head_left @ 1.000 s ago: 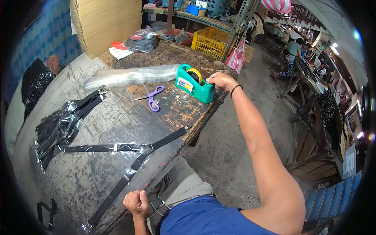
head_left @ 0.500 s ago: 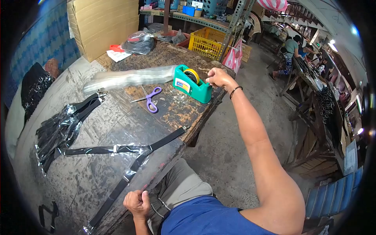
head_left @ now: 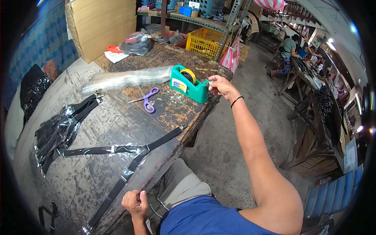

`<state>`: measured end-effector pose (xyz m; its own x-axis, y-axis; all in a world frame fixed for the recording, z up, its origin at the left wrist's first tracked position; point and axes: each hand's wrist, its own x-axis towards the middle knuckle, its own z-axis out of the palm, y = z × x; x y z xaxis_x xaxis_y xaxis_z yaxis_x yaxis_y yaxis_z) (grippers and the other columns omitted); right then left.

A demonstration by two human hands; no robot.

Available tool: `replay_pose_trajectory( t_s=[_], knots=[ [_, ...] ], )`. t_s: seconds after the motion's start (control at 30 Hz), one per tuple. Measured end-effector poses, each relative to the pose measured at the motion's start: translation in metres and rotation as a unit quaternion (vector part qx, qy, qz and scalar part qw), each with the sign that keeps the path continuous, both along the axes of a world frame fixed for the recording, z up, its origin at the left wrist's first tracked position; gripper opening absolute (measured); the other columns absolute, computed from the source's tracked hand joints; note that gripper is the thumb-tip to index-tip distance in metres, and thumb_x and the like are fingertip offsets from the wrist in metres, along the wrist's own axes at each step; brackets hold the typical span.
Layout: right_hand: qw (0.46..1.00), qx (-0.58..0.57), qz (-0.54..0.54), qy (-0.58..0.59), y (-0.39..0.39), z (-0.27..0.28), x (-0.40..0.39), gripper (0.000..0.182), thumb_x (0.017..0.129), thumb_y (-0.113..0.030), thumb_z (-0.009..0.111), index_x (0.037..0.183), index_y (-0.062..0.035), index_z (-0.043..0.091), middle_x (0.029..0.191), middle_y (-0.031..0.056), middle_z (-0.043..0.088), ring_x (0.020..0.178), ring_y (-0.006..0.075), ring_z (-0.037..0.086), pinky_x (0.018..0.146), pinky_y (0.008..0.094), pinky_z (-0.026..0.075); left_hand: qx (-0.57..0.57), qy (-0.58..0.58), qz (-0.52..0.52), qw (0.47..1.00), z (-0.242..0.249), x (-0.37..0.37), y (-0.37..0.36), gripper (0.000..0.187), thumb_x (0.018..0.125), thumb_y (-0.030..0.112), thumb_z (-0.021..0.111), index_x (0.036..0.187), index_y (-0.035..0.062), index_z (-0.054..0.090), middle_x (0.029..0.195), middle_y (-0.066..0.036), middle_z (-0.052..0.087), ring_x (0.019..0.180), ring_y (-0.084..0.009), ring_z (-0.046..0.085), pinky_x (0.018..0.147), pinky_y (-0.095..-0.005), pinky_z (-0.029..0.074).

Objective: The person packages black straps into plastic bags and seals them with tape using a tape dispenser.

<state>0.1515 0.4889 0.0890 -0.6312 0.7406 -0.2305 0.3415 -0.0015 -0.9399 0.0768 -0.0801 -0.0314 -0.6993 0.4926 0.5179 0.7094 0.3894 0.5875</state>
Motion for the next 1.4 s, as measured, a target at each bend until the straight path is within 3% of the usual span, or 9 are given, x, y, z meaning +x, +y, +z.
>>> replay_pose_trajectory(
  t_s=[0.17,0.23,0.3,0.43,0.57,0.77,0.97,1.23,1.4],
  knots=[
    [0.997,0.071,0.026,0.019,0.008,-0.019,-0.002,0.046,0.093,-0.02,0.069,0.133,-0.004,0.052,0.086,0.0029,0.067,0.069,0.0121,0.061,0.063,0.0302,0.05,-0.011,0.006,-0.001,1.0,0.001,0.0,0.001,0.018,0.081,0.018,0.076,0.077,0.0083,0.061,0.058,-0.006,0.047,0.052,-0.028,0.048,0.053,-0.0417,0.035],
    [0.967,0.239,0.082,-0.017,0.03,-0.039,-0.005,0.05,0.092,-0.023,0.069,0.136,-0.007,0.051,0.094,0.0124,0.072,0.078,0.025,0.07,0.072,0.0397,0.055,-0.011,0.006,-0.002,1.0,0.003,0.0,0.001,0.018,0.081,0.018,0.076,0.076,0.0087,0.061,0.059,-0.006,0.047,0.052,-0.0278,0.048,0.053,-0.0416,0.035],
    [0.853,0.445,0.025,-0.271,0.01,-0.024,-0.004,0.057,0.086,-0.019,0.07,0.14,-0.0166,0.052,0.118,0.0248,0.069,0.113,0.0449,0.065,0.091,0.0524,0.051,-0.012,0.005,-0.002,1.0,0.002,0.0,0.001,0.018,0.081,0.018,0.076,0.076,0.0086,0.062,0.059,-0.006,0.049,0.053,-0.0284,0.049,0.053,-0.0417,0.036],
    [0.921,0.365,0.081,-0.108,-0.029,-0.013,0.021,0.066,0.088,-0.012,0.067,0.15,-0.0099,0.045,0.09,0.0115,0.069,0.083,0.0215,0.067,0.078,0.0355,0.053,0.008,-0.031,0.007,0.999,0.007,0.0,0.003,0.015,0.085,0.015,0.075,0.079,0.0059,0.065,0.063,-0.008,0.054,0.056,-0.0273,0.054,0.056,-0.0385,0.041],
    [0.944,0.081,0.303,0.104,-0.172,0.002,0.023,0.068,0.092,-0.002,0.06,0.156,-0.0045,0.035,0.087,-0.0019,0.06,0.08,0.0061,0.056,0.075,0.024,0.048,0.143,-0.33,-0.012,0.933,0.026,0.009,0.02,0.012,0.093,0.012,0.07,0.094,-0.0004,0.07,0.071,-0.005,0.058,0.064,-0.0159,0.054,0.061,-0.0299,0.043],
    [0.859,0.107,0.488,0.112,-0.276,-0.002,0.012,0.075,0.089,-0.004,0.058,0.159,-0.0079,0.032,0.087,0.0026,0.06,0.08,0.0133,0.059,0.079,0.0298,0.05,0.144,-0.42,-0.143,0.884,0.063,0.013,0.064,0.02,0.099,0.016,0.067,0.114,0.0033,0.073,0.101,-0.003,0.058,0.085,-0.0084,0.055,0.073,-0.0246,0.046],
    [0.835,0.113,0.523,0.128,-0.3,-0.006,0.0,0.076,0.086,-0.002,0.055,0.159,-0.0089,0.032,0.089,0.0068,0.062,0.082,0.0179,0.062,0.08,0.0326,0.052,0.193,-0.496,-0.187,0.826,0.064,0.014,0.068,0.022,0.099,0.021,0.067,0.108,0.0013,0.071,0.099,0.0,0.058,0.079,-0.0059,0.056,0.066,-0.0222,0.047],
    [0.911,0.128,0.386,0.063,-0.31,-0.011,-0.002,0.069,0.093,-0.008,0.063,0.157,-0.0085,0.037,0.114,0.0068,0.066,0.088,0.0113,0.061,0.084,0.0288,0.052,0.252,-0.479,-0.079,0.837,0.05,0.012,0.065,0.012,0.099,0.016,0.068,0.099,0.0042,0.068,0.087,0.002,0.062,0.068,-0.0048,0.054,0.061,-0.0218,0.045],
    [0.941,-0.112,0.292,0.13,-0.312,-0.052,0.0,0.032,0.103,-0.029,0.065,0.121,-0.0034,0.065,0.112,0.003,0.066,0.094,0.0097,0.063,0.084,0.027,0.054,0.335,-0.532,-0.066,0.775,0.053,0.011,0.065,0.013,0.1,0.018,0.068,0.1,0.005,0.067,0.083,0.002,0.06,0.065,-0.0041,0.05,0.058,-0.0202,0.041]
  ],
)
